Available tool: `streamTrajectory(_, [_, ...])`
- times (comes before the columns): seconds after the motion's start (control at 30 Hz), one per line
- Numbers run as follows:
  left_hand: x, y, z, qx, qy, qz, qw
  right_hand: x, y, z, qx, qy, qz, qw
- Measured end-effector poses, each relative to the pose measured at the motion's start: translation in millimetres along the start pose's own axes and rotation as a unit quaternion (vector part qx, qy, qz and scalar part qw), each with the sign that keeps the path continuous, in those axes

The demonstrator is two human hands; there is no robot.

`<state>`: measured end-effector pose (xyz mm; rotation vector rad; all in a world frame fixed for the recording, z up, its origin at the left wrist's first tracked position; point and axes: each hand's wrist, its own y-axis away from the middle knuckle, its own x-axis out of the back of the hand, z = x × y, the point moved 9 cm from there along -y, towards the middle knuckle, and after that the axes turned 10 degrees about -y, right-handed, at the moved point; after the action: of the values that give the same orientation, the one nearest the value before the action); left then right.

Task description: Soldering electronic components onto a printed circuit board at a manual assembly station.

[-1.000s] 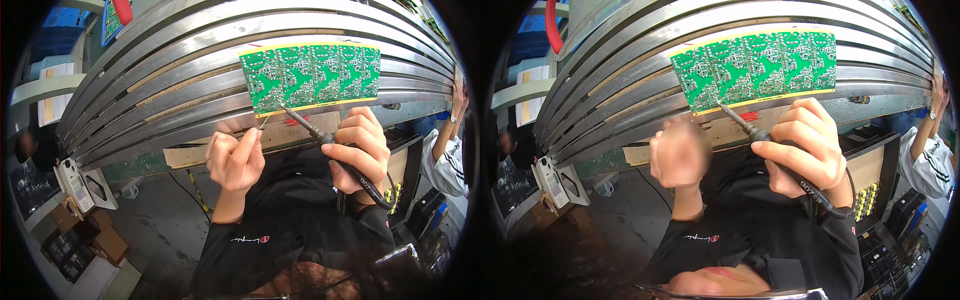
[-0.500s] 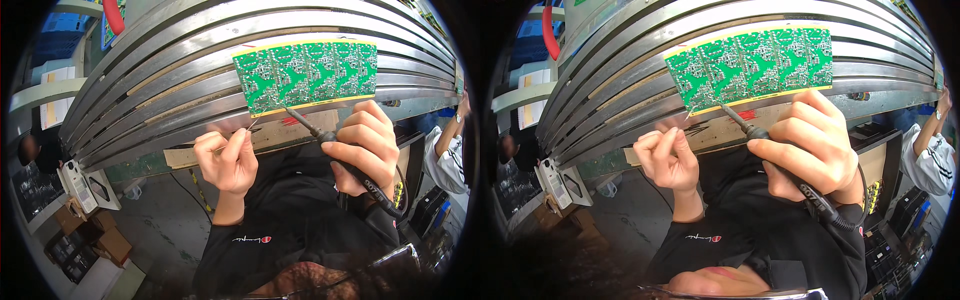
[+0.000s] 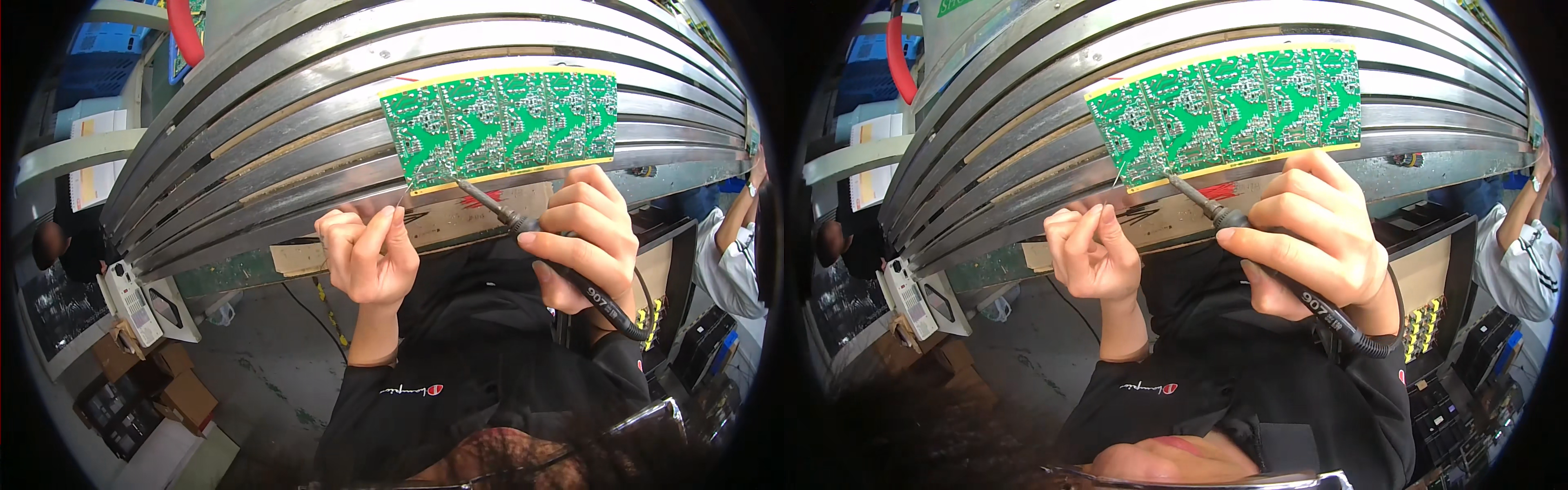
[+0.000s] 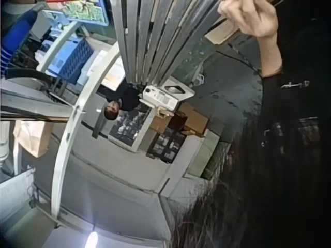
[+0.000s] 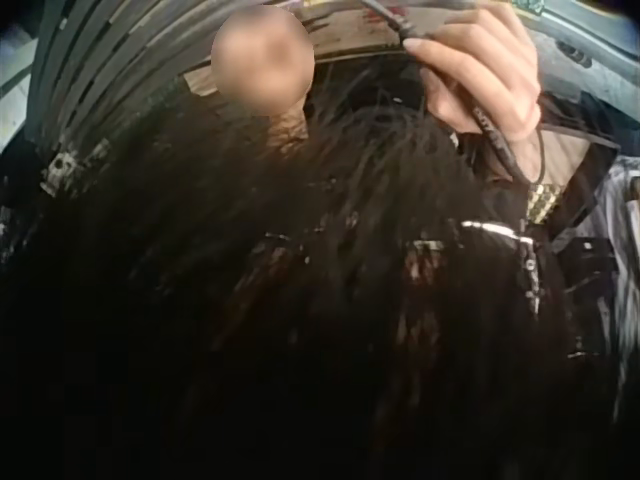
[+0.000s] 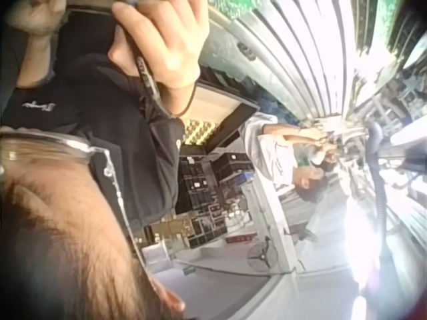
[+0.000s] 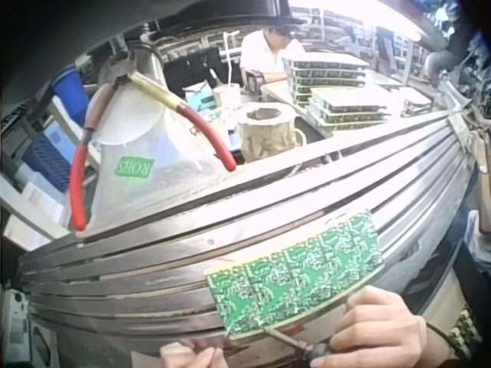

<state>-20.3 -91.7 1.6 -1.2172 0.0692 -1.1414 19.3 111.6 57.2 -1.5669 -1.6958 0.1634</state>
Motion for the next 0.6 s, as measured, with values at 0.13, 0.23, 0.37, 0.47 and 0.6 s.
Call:
streamTrajectory(0.13, [2, -5, -6, -0.013, -0.016, 0.001, 1.000, 0, -6, -5, 0.009, 0.017, -0.015, 1.000])
streamTrajectory(0.23, [-1, -7, -9, -0.017, -0.020, 0.008, 1.000, -1, -12, -8, 0.013, 0.026, -0.033, 0.999])
streamTrajectory(0.37, [-3, -6, -12, -0.015, -0.011, 0.020, 1.000, -2, -18, -10, 0.007, 0.033, -0.061, 0.998])
streamTrajectory(0.47, [-3, -5, -13, -0.011, -0.003, 0.018, 1.000, -2, -22, -10, 0.010, 0.042, -0.089, 0.995])
streamTrajectory(0.6, [-3, -5, -12, -0.014, -0.004, 0.016, 1.000, -2, -26, -11, 0.007, 0.041, -0.095, 0.995])
